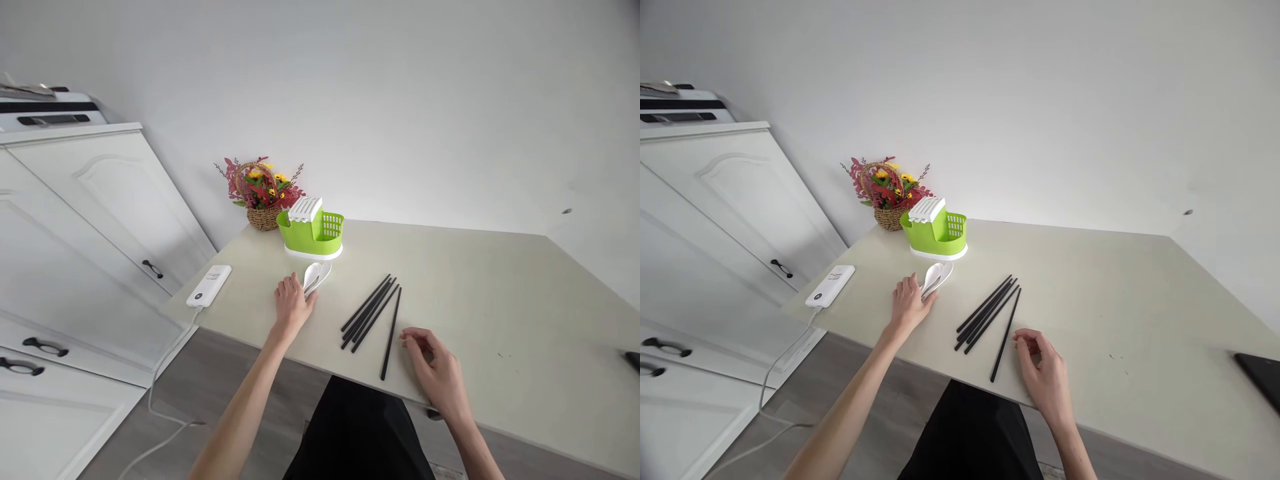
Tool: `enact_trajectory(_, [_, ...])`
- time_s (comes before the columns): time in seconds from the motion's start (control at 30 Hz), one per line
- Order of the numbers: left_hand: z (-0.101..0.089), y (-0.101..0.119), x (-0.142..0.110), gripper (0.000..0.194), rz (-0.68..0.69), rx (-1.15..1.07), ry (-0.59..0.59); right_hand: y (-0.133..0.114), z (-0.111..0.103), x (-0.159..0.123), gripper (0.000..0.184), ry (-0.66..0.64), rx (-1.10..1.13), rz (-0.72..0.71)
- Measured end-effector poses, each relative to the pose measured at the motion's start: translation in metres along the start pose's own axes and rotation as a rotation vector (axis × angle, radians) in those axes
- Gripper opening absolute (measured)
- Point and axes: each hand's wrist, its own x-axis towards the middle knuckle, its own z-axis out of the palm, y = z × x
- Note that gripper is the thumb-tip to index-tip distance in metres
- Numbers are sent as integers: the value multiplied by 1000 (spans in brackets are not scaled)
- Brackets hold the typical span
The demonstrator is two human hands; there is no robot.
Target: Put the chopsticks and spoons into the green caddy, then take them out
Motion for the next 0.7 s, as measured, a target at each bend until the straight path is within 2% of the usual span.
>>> enact_trajectory(0.27, [4, -2, 2, 44, 45, 74, 8, 1, 2, 0, 40, 7, 9, 17])
enact_trajectory(0.53, [9, -3, -4, 35, 59, 28, 57, 1, 1, 0, 44, -4, -27, 22])
enact_trajectory(0.7, [8, -3, -8, 29, 81, -27, 46, 6, 2, 0, 46, -12, -29, 43])
